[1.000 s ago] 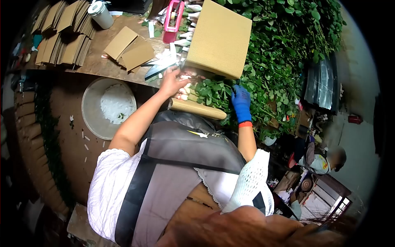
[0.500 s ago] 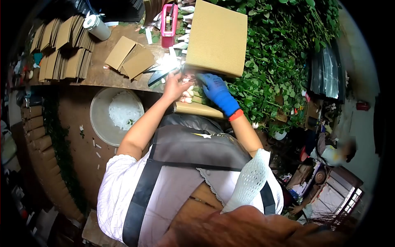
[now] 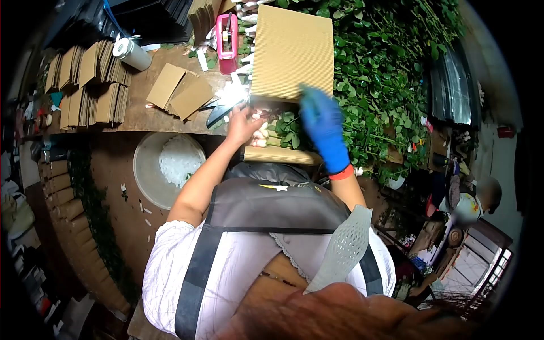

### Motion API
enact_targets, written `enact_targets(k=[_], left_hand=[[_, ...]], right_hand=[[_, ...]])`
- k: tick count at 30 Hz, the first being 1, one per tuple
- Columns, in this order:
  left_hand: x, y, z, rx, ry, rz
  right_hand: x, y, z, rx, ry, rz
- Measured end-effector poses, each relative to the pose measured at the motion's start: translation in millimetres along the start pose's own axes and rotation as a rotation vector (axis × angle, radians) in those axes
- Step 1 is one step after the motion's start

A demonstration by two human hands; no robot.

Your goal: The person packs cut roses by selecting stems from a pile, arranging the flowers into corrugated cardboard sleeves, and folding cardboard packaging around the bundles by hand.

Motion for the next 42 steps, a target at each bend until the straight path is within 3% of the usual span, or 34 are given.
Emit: enact_targets(k=[2, 3, 5, 9, 11, 12, 14, 15, 16, 17, 20, 21, 23, 24, 25, 26, 30, 31, 34, 36, 39, 41, 42], left_hand=[[3, 3, 1, 0.035, -0.032, -0.001], [-1, 0, 0, 0.010, -0.028, -0.012], [4, 6, 1, 0.022, -0.025, -0.017], [-2, 2, 1, 0.018, 0.021, -0.068], [-9, -7, 1, 0.050, 0.013, -0.086], [-6, -2, 3, 0.051, 0.058, -0.115], [14, 26, 10, 0.050, 0.140, -0.178], [28, 38, 10, -0.073, 0.184, -0.376], [35, 40, 11, -0.205, 0.205, -0.573], [36, 46, 11, -0.159, 0.171, -0.481], [11, 34, 4, 0.128, 0.086, -0.100], [1, 28, 1, 0.248, 0.062, 0.046], [-30, 35, 15, 0.326, 0.278, -0.162], [-52, 30, 20, 0.280, 0.390, 0.012], [-75, 19, 24, 0.232, 0.501, 0.186], [-89, 5, 17, 0.269, 0.307, 0.446], [-79, -49, 5, 0.805, 0.365, 0.539], [-64, -52, 6, 0.955, 0.247, 0.361], [-34, -42, 2, 0.974, 0.158, 0.459], [-29, -35, 8, 1.011, 0.207, 0.530], [-23, -29, 8, 0.986, 0.224, 0.544], [-22, -29, 7, 0.989, 0.210, 0.580], [-24, -32, 6, 0.981, 0.215, 0.593]], right_hand=[[-24, -24, 14, -0.070, -0.254, -0.334], [-27, -52, 16, 0.017, -0.237, -0.436], [-27, -116, 10, 0.301, 0.014, -0.232], [-77, -70, -5, 0.256, -0.132, 0.509], [-84, -84, -34, 0.248, -0.114, 1.252], [-85, -124, -53, 0.288, 0.056, 1.506], [-72, -94, -57, 0.550, 0.000, 1.463], [-66, -77, -58, 0.680, -0.031, 1.447], [-60, -82, -55, 0.675, 0.195, 1.431], [-52, -87, -53, 0.665, 0.421, 1.405], [-16, -71, -38, 0.737, 0.369, 0.666], [-3, -71, -41, 0.384, 0.423, 0.364], [7, -61, -42, 0.099, 0.585, -0.126], [15, -60, -43, 0.139, 0.734, -0.295], [22, -59, -43, 0.187, 0.801, -0.343], [28, -58, -42, 0.236, 0.867, -0.391], [42, -73, -50, 0.230, 0.963, -0.500], [43, -73, -51, 0.220, 0.975, -0.531], [37, -59, -46, 0.212, 0.980, -0.484], [7, -39, -27, 0.401, 1.108, -0.118], [-1, -14, -32, 0.422, 1.120, 0.405], [8, 12, -42, 0.328, 1.101, 0.110], [24, 6, -56, 0.132, 0.990, -0.114]])
Point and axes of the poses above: each hand's wrist, its own z-axis towards the middle knuckle, its own x-axis out of the palm, y = z × x, the point moved 1 cm from there along z, towards the middle knuckle, and after that the axes turned 14 degrees about z, right-handed, at the moved point
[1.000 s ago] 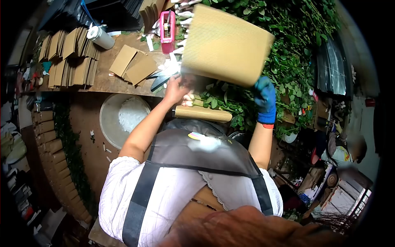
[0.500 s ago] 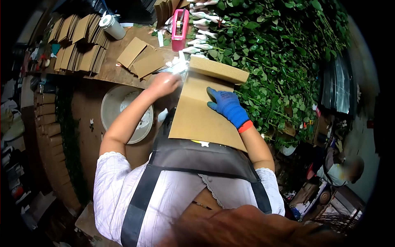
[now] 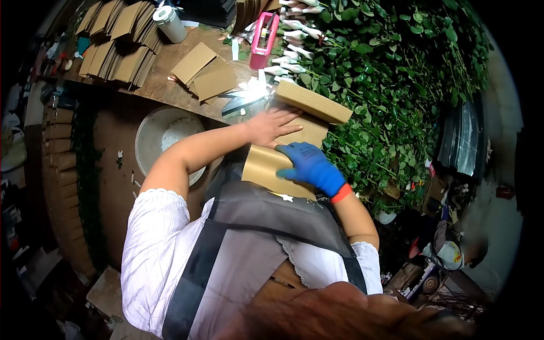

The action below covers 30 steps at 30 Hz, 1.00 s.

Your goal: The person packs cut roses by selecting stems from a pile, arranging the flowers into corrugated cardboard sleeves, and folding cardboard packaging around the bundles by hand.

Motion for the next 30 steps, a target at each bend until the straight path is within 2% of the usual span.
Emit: enact_targets(k=[1, 5, 6, 9, 10, 11, 12, 13, 14, 15, 16, 17, 19, 21, 23, 25, 27, 28, 29, 30], left_hand=[[-3, 0, 1, -0.005, 0.009, 0.009], [6, -4, -1, -0.025, -0.006, -0.028], [5, -4, 0, -0.026, -0.013, -0.018], [22, -4, 5, -0.030, -0.071, 0.098], [26, -5, 9, -0.044, -0.106, 0.085], [36, -5, 11, -0.056, -0.142, 0.072], [64, -6, 10, -0.016, -0.140, 0.040], [26, -5, 7, -0.051, -0.033, -0.058], [-7, -2, 6, -0.050, -0.011, -0.144], [-24, 1, 4, -0.048, 0.014, -0.230], [11, 0, 4, -0.042, -0.137, -0.247], [0, 1, 4, -0.063, -0.061, -0.218], [24, 1, 5, -0.015, -0.166, -0.142], [19, 2, 4, -0.005, -0.146, -0.171], [17, 2, 2, -0.009, -0.174, -0.219], [17, -1, 3, -0.028, -0.138, -0.250], [5, -3, 8, -0.061, -0.122, -0.295], [27, -7, 7, -0.034, -0.288, -0.264], [42, -8, 5, -0.011, -0.197, -0.312], [53, -7, 4, 0.013, -0.105, -0.357]], right_hand=[[23, -10, 7, -0.061, -0.141, -0.268], [35, -5, 9, 0.058, -0.167, -0.371], [27, 2, 9, 0.021, -0.172, -0.298], [4, 26, 36, -0.098, -0.160, 0.210], [9, 26, 59, -0.217, -0.233, 0.255], [10, 30, 94, -0.428, -0.405, 0.072], [7, 37, 126, -0.489, -0.464, -0.024], [9, 42, 159, -0.371, -0.407, -0.179], [12, 34, 201, -0.514, -0.500, -0.271], [12, 37, 230, -0.464, -0.444, -0.330], [17, 39, 256, -0.350, -0.366, -0.346], [30, 38, 272, -0.335, -0.406, -0.410], [54, 25, 299, -0.278, -0.496, -0.542], [69, 13, 311, -0.229, -0.504, -0.512], [48, 30, 293, -0.127, -0.353, -0.455], [18, 44, 251, -0.265, -0.483, -0.384], [-17, 61, 190, -0.492, -0.591, -0.172], [-25, 62, 159, -0.492, -0.609, -0.056], [-29, 57, 130, -0.491, -0.627, 0.064], [-34, 43, 105, -0.330, -0.510, 0.170]])
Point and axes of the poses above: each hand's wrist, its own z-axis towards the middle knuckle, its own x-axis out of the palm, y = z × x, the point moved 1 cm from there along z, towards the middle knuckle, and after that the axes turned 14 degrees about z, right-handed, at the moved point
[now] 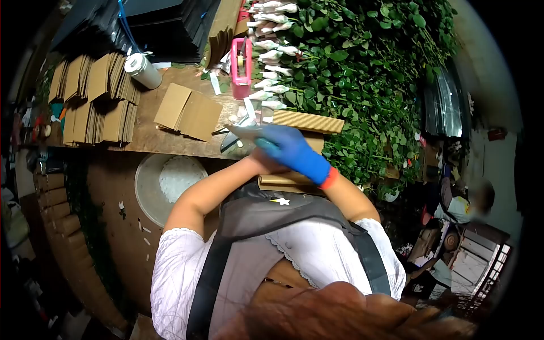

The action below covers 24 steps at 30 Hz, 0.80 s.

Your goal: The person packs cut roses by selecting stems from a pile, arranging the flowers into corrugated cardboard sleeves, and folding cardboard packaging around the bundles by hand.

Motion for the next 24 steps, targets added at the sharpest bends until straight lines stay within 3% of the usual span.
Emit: enact_targets(k=[1, 2, 3, 4, 5, 7, 11, 13, 15, 17, 19, 21, 23, 24], left_hand=[[4, 4, -2, 0.004, 0.094, -0.044], [-47, -2, 4, -0.014, 0.143, -0.147], [-29, 2, 5, -0.034, -0.112, -0.001], [-45, -6, 7, -0.100, -0.026, -0.006], [-61, -13, 8, -0.164, 0.060, -0.008], [-51, -6, 2, -0.117, -0.005, -0.036], [-39, 19, -21, 0.048, -0.017, 0.241], [-74, 16, -39, 0.002, -0.065, 0.416], [-89, 16, -49, -0.111, -0.096, 0.273], [-109, 4, -30, -0.040, -0.245, 0.255], [-119, -14, -7, 0.060, -0.232, 0.161], [-101, -24, 1, -0.015, -0.144, 0.119], [-96, -25, -1, -0.079, -0.111, 0.120], [-99, -25, 0, -0.066, -0.114, 0.108]], right_hand=[[-18, -5, -21, 0.190, 0.089, 0.076], [-26, -22, -45, 0.366, 0.089, 0.181], [-26, -49, -73, 0.540, 0.089, 0.287], [-24, -68, -91, 0.713, 0.086, 0.396], [-23, -74, -96, 0.786, 0.048, 0.497], [-25, -88, -105, 0.922, -0.041, 0.708], [-26, -82, -89, 0.925, 0.083, 0.297], [-28, -72, -87, 0.729, 0.189, -0.003], [-25, -72, -85, 0.788, 0.167, -0.035], [-21, -80, -88, 0.729, 0.156, -0.103], [-17, -85, -89, 0.681, 0.148, -0.181], [-14, -86, -91, 0.648, 0.151, -0.270], [-26, -65, -87, 0.651, 0.363, -0.306], [-47, -45, -87, 0.586, 0.239, -0.103]])
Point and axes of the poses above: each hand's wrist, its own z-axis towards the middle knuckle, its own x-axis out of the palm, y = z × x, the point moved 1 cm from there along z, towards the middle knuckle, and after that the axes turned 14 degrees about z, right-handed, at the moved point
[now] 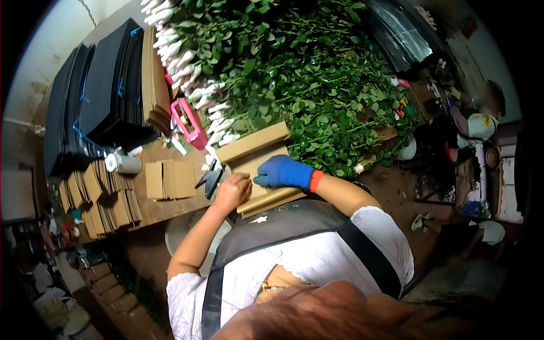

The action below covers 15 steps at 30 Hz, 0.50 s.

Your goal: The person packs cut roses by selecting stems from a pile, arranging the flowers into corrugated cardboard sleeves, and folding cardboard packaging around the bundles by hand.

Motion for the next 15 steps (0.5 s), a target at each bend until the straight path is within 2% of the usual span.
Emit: enact_targets(k=[2, 3, 4, 5, 6, 8, 11, 12, 15], left_hand=[[-6, -7, 1, -0.019, 0.015, 0.030], [-5, -9, 2, -0.015, -0.007, 0.029], [-3, -9, 0, -0.047, 0.009, 0.030], [-3, -9, 1, -0.062, 0.029, 0.028], [-2, -9, 1, -0.065, 0.030, 0.024], [-3, -11, 3, -0.066, 0.026, 0.023], [-3, -12, 2, -0.058, 0.036, 0.030], [-2, -12, 1, -0.065, 0.046, 0.039], [-1, -12, 1, -0.054, 0.038, 0.087]], right_hand=[[-29, -4, -11, -0.225, -0.151, 0.357], [-55, 5, -18, 0.038, -0.347, 0.523], [-68, -25, 2, -0.212, -0.703, 0.430], [-95, -40, 14, -0.266, -0.850, 0.390], [-115, -68, 31, -0.221, -1.024, 0.041], [-124, -129, 66, 0.049, -1.034, -0.443], [-116, -212, 104, 0.175, -0.811, -0.697], [-137, -168, 74, 0.206, -0.695, -0.548], [-157, -105, 16, -0.196, -1.054, -0.496]])
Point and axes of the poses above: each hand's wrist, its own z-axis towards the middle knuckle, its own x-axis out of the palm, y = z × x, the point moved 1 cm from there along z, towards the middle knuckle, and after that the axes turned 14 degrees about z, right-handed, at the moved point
